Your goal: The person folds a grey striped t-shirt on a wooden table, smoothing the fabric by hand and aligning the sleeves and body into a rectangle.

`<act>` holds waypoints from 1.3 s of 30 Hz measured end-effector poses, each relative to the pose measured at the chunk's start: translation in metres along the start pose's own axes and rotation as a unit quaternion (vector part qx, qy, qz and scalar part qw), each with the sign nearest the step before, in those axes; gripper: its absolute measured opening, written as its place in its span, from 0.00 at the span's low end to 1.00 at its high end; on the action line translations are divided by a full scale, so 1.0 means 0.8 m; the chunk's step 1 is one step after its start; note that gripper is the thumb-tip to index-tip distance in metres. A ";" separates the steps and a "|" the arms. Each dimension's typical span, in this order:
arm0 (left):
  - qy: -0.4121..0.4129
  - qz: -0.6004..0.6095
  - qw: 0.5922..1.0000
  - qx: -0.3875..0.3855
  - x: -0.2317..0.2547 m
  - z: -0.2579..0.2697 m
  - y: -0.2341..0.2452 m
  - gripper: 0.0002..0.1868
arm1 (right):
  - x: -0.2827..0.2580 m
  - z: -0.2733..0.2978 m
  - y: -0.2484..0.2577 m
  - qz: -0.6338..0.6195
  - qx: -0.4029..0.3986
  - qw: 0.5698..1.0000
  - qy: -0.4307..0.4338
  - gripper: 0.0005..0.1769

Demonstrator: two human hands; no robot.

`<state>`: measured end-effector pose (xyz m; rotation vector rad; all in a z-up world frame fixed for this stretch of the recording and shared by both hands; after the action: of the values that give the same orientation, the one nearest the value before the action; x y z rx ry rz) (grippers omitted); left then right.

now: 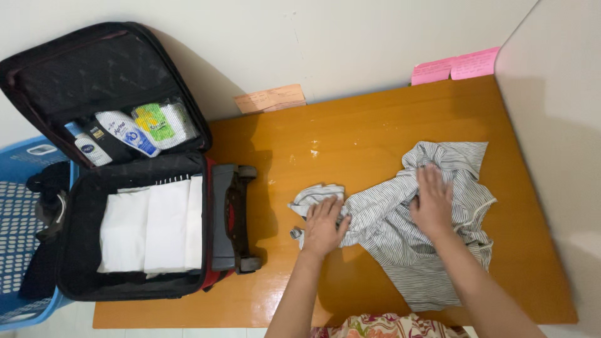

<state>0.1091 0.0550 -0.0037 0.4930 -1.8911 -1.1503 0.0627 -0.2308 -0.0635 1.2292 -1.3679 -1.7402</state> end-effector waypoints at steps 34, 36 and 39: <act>-0.143 -0.056 0.975 -0.159 0.074 -0.147 -0.161 0.28 | 0.031 -0.004 -0.005 0.001 0.133 0.991 -0.001 0.32; -0.153 -0.026 0.970 -0.187 0.088 -0.142 -0.179 0.31 | 0.058 0.000 0.008 0.015 0.162 0.985 -0.049 0.30; -0.183 -0.028 0.968 -0.172 0.106 -0.155 -0.188 0.32 | 0.092 -0.016 0.025 0.046 0.181 0.980 -0.060 0.32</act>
<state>0.1491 -0.1438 -0.0670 0.1464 -1.9294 -1.6575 0.0439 -0.3058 -0.0665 1.2378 -1.8457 -1.5668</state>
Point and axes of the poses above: each hand's wrist, its own z-axis away from the middle knuckle, its own y-axis out of the back of the hand, x = y × z, the point moved 9 cm from there along -z, towards the middle knuckle, and after that the axes turned 2 degrees about -y, right-handed, at the moved point
